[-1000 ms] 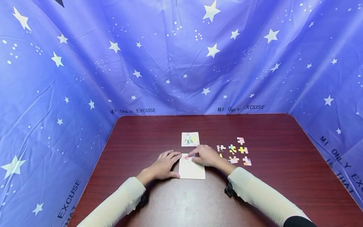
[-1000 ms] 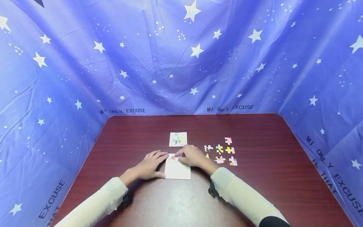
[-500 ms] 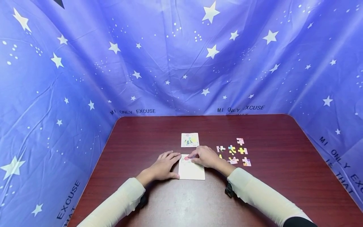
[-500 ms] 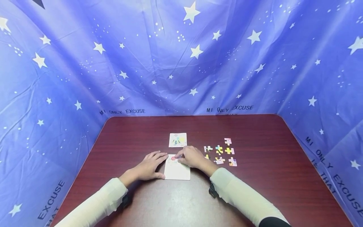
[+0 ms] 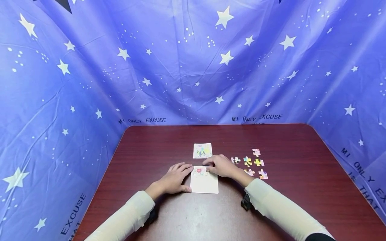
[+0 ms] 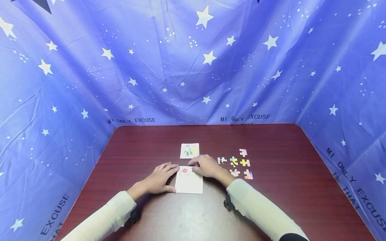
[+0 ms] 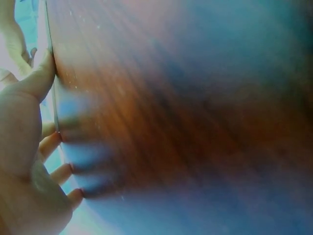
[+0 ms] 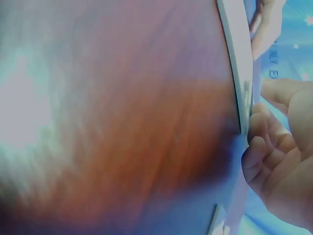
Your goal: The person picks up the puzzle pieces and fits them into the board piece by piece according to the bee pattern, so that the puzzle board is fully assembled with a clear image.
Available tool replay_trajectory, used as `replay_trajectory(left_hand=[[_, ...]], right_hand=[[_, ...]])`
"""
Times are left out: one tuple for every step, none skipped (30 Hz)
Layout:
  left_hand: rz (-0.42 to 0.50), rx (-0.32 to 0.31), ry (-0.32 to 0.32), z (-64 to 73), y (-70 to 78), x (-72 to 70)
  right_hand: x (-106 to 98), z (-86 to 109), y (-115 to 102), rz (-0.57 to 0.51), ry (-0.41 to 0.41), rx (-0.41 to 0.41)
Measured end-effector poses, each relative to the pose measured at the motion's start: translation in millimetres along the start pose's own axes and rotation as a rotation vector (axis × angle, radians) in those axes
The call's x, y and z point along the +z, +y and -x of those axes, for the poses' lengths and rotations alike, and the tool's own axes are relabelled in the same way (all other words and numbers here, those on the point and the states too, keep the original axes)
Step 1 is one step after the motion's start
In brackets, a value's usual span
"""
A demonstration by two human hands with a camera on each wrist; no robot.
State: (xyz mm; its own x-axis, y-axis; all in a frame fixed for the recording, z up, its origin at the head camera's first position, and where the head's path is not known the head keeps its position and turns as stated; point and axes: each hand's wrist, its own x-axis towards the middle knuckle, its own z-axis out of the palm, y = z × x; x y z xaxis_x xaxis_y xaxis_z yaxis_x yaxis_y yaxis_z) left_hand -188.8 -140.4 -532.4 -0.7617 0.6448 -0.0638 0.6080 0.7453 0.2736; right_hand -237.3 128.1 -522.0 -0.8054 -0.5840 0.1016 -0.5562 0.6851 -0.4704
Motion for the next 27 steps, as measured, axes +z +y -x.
replay_trajectory(left_hand=[[0.001, -0.001, -0.001, 0.1, -0.1, 0.4], [0.004, -0.001, 0.0, 0.2, -0.2, 0.8], [0.005, -0.003, -0.003, 0.4, -0.2, 0.9], [0.006, -0.002, -0.002, 0.5, -0.3, 1.2], [0.007, -0.001, -0.001, 0.6, -0.3, 1.3], [0.008, 0.0, 0.0, 0.8, -0.4, 1.5], [0.008, 0.001, 0.0, 0.9, -0.4, 1.6], [0.007, 0.002, 0.001, 1.1, -0.4, 1.7], [0.005, 0.002, 0.0, 1.3, -0.3, 1.6], [0.003, 0.002, 0.0, 1.6, -0.4, 1.8], [0.006, 0.002, 0.0, 1.9, -0.2, 1.7], [0.009, 0.002, -0.001, 2.2, -0.1, 1.6], [0.01, 0.002, 0.0, 2.4, 0.0, 1.5], [0.01, 0.001, -0.002, 2.6, 0.2, 1.3], [0.012, 0.001, -0.003, 2.7, 0.4, 1.0], [0.015, 0.002, -0.003, 2.7, 0.4, 0.9], [0.017, 0.002, -0.003, 2.5, 0.4, 0.8], [0.018, 0.003, -0.004, 2.2, 0.4, 0.6], [0.016, 0.003, -0.005, 2.0, 0.4, 0.6], [0.017, 0.003, -0.005, 1.6, 0.3, 0.5], [0.017, 0.005, -0.005, 1.2, 0.2, 0.4], [0.015, 0.005, -0.004, 0.7, 0.0, 0.7], [0.013, 0.005, -0.004, 0.4, -0.1, 0.7], [0.013, 0.005, -0.004, 0.2, -0.2, 0.7], [0.012, 0.004, -0.004, 0.0, -0.3, 0.8], [0.012, 0.003, -0.002, -0.2, -0.6, 0.9], [0.013, 0.003, 0.001, -0.3, -0.6, 0.7]], right_hand=[[-2, 0.4, 2, -0.002, 0.005, 0.007], [-4, 0.9, 3, -0.004, 0.01, 0.015], [-6, 1.3, 5, -0.007, 0.012, 0.027], [-8, 1.6, 7, -0.009, 0.015, 0.036], [-10, 2.0, 10, -0.012, 0.019, 0.045], [-12, 2.4, 12, -0.019, 0.022, 0.054], [-15, 2.9, 14, -0.025, 0.027, 0.064], [-17, 3.4, 17, -0.032, 0.029, 0.071], [-19, 3.9, 19, -0.033, 0.031, 0.079], [-22, 4.5, 22, -0.034, 0.031, 0.09], [-24, 5.1, 25, -0.039, 0.032, 0.103], [-27, 5.8, 27, -0.041, 0.033, 0.114], [-29, 6.6, 30, -0.044, 0.034, 0.122], [-31, 7.6, 33, -0.044, 0.035, 0.126], [-33, 8.5, 36, -0.045, 0.035, 0.137], [-36, 9.7, 38, -0.05, 0.035, 0.148], [-39, 11.0, 41, -0.051, 0.039, 0.148], [-41, 12.3, 44, -0.054, 0.041, 0.153], [-44, 13.7, 47, -0.053, 0.044, 0.155], [-47, 15.0, 50, -0.052, 0.047, 0.16], [-49, 16.1, 53, -0.046, 0.052, 0.165], [-52, 17.3, 55, -0.041, 0.057, 0.168], [-54, 18.2, 58, -0.035, 0.063, 0.169], [-56, 19.0, 61, -0.03, 0.067, 0.175], [-58, 19.8, 63, -0.022, 0.071, 0.176], [-59, 20.5, 66, -0.018, 0.074, 0.179], [-61, 21.1, 68, -0.012, 0.078, 0.181]])
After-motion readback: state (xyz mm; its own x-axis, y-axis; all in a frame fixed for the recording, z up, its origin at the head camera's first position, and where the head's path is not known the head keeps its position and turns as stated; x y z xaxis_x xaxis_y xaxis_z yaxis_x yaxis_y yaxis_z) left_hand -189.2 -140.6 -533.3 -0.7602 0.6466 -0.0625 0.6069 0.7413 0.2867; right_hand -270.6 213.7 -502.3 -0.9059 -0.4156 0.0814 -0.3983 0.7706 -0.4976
